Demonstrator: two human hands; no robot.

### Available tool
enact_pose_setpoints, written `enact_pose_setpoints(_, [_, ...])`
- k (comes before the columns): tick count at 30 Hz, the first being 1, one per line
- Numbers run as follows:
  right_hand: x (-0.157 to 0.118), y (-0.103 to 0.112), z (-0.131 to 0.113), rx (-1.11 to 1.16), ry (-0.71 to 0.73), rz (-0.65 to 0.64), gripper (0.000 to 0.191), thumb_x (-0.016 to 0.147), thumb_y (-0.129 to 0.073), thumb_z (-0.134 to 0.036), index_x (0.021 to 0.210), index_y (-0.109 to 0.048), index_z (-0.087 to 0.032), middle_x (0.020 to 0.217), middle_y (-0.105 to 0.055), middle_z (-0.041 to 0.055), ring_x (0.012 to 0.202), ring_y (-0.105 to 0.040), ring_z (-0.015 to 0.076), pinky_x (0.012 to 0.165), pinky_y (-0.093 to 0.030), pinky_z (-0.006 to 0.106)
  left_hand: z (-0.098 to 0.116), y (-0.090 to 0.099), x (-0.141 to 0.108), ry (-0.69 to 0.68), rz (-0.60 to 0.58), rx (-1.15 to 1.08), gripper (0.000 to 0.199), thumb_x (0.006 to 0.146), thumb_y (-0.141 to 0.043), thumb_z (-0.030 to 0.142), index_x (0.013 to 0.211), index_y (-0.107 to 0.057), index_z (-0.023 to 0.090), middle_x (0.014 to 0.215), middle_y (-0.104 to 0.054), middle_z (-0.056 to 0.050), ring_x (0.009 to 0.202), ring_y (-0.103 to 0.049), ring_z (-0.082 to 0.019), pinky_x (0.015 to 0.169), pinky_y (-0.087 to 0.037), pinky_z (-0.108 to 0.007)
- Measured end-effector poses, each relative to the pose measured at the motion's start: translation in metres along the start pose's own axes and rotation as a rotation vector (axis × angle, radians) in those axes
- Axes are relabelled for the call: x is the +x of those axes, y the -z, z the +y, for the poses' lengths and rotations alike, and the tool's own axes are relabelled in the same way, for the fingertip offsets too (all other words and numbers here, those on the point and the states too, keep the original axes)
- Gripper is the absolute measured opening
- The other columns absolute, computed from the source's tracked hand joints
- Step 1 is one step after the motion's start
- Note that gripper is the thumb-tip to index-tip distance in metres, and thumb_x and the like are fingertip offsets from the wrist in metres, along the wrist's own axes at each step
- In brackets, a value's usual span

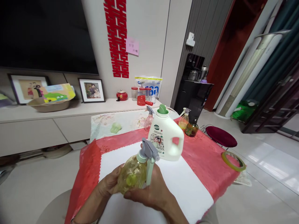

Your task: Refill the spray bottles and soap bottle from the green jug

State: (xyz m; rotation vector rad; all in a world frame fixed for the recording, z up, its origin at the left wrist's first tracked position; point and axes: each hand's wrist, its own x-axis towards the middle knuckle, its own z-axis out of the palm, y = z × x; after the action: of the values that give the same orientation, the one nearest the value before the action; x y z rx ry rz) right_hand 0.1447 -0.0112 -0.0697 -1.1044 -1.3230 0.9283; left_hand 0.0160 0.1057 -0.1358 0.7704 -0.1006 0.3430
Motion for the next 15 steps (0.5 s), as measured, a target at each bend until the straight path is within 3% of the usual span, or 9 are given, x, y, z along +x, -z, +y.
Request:
enact_pose_setpoints(3, [-0.017,0.006,0.01,0.011,0.002,0.086,0.061,0.064,-0.082,-0.035,0.118,-0.057,-0.02,0.103,-0.062,0.0075,0.132,-0.042,0.0293,0.102,-0.049,0.039,0.001,-0.003,0.002,0.074,0.017,0.078,0.062,0.073,-0.078,0.054,0.119,-0.065,0.014,0.107,-0.072,-0.012,0.099,-0.067,-0.025,0.086,-0.049,-0.031])
enact_pose_setpoints(5, [-0.033,0.016,0.018,0.011,-0.003,0.144,0.072,0.066,-0.082,-0.036,0.128,-0.05,-0.021,0.116,-0.059,0.0097,0.133,-0.042,0.0296,0.102,-0.048,0.039,0.001,0.0,0.003,0.132,0.026,0.13,0.063,0.074,-0.078,0.051,0.122,-0.062,0.014,0.113,-0.068,-0.014,0.104,-0.065,-0.026,0.086,-0.049,-0.032])
enact_pose_setpoints(8, [-0.063,0.041,0.027,-0.105,-0.042,0.23,0.095,0.068,-0.082,-0.038,0.146,-0.031,-0.024,0.141,-0.043,0.0133,0.134,-0.041,0.0303,0.109,-0.043,0.044,0.0,0.006,0.003,0.184,0.015,0.197,0.062,0.075,-0.079,0.045,0.127,-0.059,0.016,0.12,-0.062,-0.017,0.1,-0.065,-0.027,0.081,-0.052,-0.037])
enact_pose_setpoints(10, [-0.082,0.062,0.027,-0.15,-0.082,0.331,0.105,0.069,-0.082,-0.041,0.152,-0.019,-0.024,0.147,-0.036,0.0152,0.136,-0.039,0.0314,0.109,-0.042,0.046,-0.001,0.009,0.003,0.181,0.007,0.234,0.063,0.076,-0.078,0.045,0.129,-0.058,0.017,0.121,-0.06,-0.017,0.096,-0.065,-0.028,0.077,-0.054,-0.039])
enact_pose_setpoints(12, [-0.095,0.086,0.022,-0.19,-0.11,0.473,0.105,0.07,-0.08,-0.045,0.153,-0.019,-0.023,0.147,-0.036,0.016,0.135,-0.04,0.0313,0.106,-0.046,0.044,-0.001,0.01,0.003,0.178,0.006,0.259,0.061,0.078,-0.076,0.046,0.129,-0.058,0.018,0.12,-0.06,-0.018,0.096,-0.065,-0.029,0.077,-0.054,-0.04])
enact_pose_setpoints(15, [-0.099,0.128,0.013,-0.327,-0.141,0.579,0.095,0.07,-0.08,-0.046,0.147,-0.029,-0.022,0.142,-0.045,0.0139,0.129,-0.049,0.0286,0.103,-0.05,0.04,-0.001,0.012,0.003,0.187,0.008,0.274,0.058,0.08,-0.074,0.044,0.129,-0.057,0.018,0.121,-0.059,-0.018,0.098,-0.065,-0.029,0.079,-0.053,-0.04])
